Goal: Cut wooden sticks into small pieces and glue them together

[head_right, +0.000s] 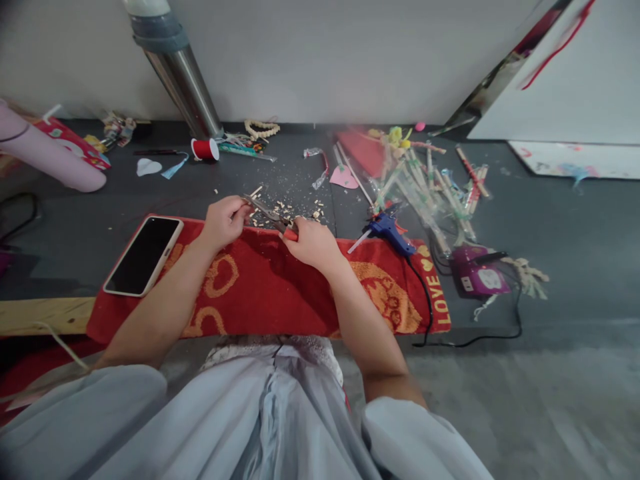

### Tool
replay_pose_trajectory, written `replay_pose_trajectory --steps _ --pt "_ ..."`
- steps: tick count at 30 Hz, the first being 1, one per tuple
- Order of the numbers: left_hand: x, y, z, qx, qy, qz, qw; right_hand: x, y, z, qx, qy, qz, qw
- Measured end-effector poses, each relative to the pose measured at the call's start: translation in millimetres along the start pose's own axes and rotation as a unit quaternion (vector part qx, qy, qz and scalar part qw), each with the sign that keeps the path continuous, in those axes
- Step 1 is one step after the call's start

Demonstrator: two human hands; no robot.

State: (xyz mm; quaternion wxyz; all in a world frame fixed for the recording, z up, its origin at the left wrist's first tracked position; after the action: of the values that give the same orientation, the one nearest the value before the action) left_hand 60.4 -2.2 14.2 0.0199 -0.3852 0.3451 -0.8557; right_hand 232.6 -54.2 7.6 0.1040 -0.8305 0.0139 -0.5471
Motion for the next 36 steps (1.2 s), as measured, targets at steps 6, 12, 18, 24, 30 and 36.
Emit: replay_pose_trajectory --steps 6,12,18,24,30,36 --pt "-0.9 -0.7 -1.3 -0.008 0.001 -0.003 1.0 -1.4 0.1 0.6 0.002 -0.004 0.001 1.0" --pt "2.2 0.5 -5.0 0.023 0.016 0.006 1.0 -5.5 -0.7 0.5 0.015 -0.018 0.032 0.999" --pt "2.1 1.9 -6.1 0.138 0.172 -0.016 0.975 -5.8 -1.5 0.1 0.04 -0.057 0.057 0.996" --pt "-5.3 5.1 -9.3 0.215 0.311 -0.059 0.924 -5.7 -1.5 -1.2 0.04 -0.069 0.053 0.995" --pt "-10.2 8.8 -13.4 0.25 0.326 -0.077 0.909 -5.5 -0.9 -2.6 0.03 -0.035 0.037 0.998" --pt "-12.8 9.8 -12.5 0.261 0.294 -0.081 0.916 -3.8 1.2 -4.8 -0.001 0.008 0.018 1.0"
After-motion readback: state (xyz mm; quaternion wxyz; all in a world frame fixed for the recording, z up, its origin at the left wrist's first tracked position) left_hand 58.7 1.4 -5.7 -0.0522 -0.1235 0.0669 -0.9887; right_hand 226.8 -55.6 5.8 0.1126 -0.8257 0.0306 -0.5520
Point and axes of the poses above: each hand's wrist, its own y-axis away from the middle knuckle, its own x-axis out of the back of the hand, z = x × y, the point moved 7 cm from there along -y, towards the middle knuckle, and after that the axes turned 15 degrees about z, right-handed, at the moved point
